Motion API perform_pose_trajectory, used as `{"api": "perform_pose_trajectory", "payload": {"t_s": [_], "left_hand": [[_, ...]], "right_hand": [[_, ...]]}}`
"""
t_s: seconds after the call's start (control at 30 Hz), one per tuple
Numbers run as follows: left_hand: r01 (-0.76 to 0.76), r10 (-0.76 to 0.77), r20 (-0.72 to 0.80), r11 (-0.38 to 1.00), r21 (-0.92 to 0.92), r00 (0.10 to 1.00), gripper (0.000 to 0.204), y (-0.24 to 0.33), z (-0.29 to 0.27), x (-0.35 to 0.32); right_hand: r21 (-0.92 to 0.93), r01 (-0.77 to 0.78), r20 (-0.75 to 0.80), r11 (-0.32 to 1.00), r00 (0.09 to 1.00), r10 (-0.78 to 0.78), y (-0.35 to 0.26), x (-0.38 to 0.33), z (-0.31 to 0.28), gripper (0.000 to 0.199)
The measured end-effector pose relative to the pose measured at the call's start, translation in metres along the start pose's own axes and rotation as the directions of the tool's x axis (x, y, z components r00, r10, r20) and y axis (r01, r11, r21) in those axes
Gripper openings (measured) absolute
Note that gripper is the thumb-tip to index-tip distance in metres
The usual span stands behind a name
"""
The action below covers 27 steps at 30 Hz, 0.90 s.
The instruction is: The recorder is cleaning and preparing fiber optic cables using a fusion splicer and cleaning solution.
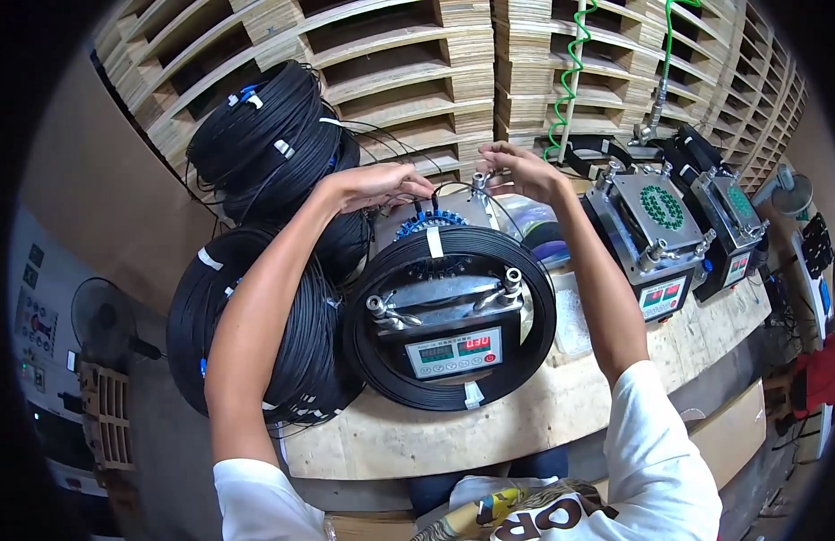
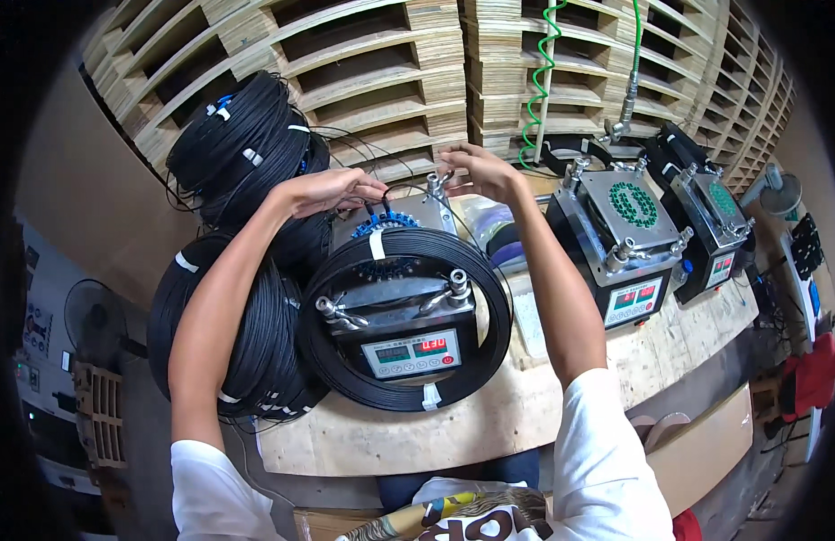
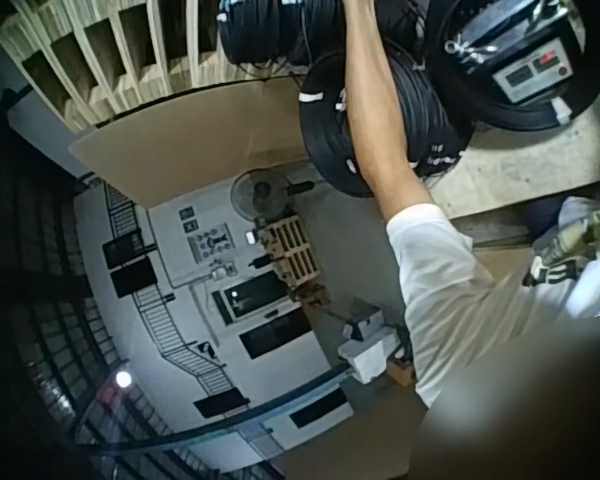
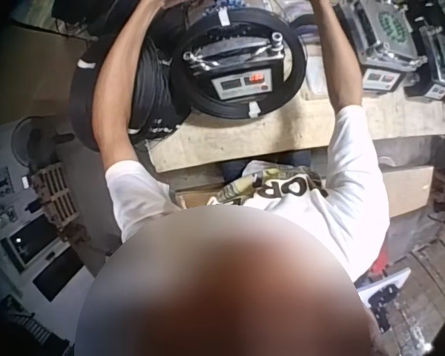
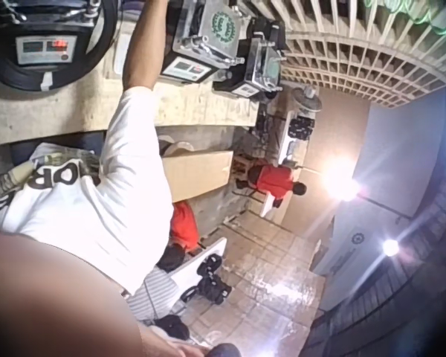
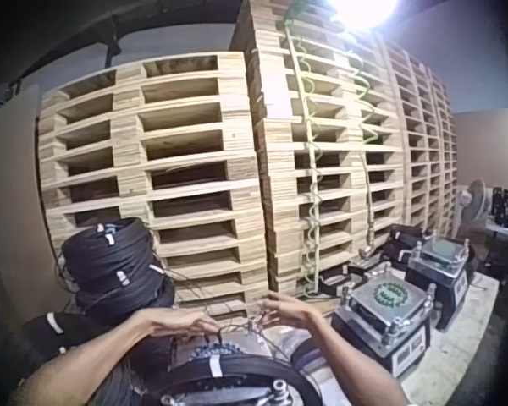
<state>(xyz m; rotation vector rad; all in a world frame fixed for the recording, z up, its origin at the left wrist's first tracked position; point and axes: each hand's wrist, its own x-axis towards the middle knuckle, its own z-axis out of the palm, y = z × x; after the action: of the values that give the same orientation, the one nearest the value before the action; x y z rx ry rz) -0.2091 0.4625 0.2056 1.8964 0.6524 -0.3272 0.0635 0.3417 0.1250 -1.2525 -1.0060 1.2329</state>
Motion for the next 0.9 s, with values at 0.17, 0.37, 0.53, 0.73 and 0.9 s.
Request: {"api": "perform_pose_trajectory", "payload": {"t_s": [0.17,0.37,0.53,0.73,0.9], "left_hand": [[-0.033,0.033,0.013,0.999,0.027,0.999,0.062,0.009,0.006,0.002],[-0.035,0.035,0.010,0.999,0.007,0.999,0.063,0.006,0.003,0.005],[-0.017,0.017,0.009,1.000,-0.002,1.000,0.062,0.006,0.000,0.000],[-0.011,0.011,-0.007,1.000,0.000,1.000,0.062,0.012,0.005,0.008],[-0.089,0.086,-0.072,0.995,-0.035,0.994,0.051,0.007,0.002,0.009]], "right_hand": [[0.174,0.216,0.065,0.961,0.971,-0.230,0.026,-0.001,-0.011,0.045],[-0.192,-0.077,-0.058,0.978,0.996,0.067,0.017,0.009,-0.008,0.049],[0.188,0.122,0.056,0.975,0.989,-0.135,0.010,-0.013,0.002,0.048],[0.262,0.163,0.164,0.951,0.964,-0.211,0.033,0.012,-0.022,0.038],[0.167,0.197,0.043,0.966,0.977,-0.207,0.032,0.003,-0.008,0.061]]}}
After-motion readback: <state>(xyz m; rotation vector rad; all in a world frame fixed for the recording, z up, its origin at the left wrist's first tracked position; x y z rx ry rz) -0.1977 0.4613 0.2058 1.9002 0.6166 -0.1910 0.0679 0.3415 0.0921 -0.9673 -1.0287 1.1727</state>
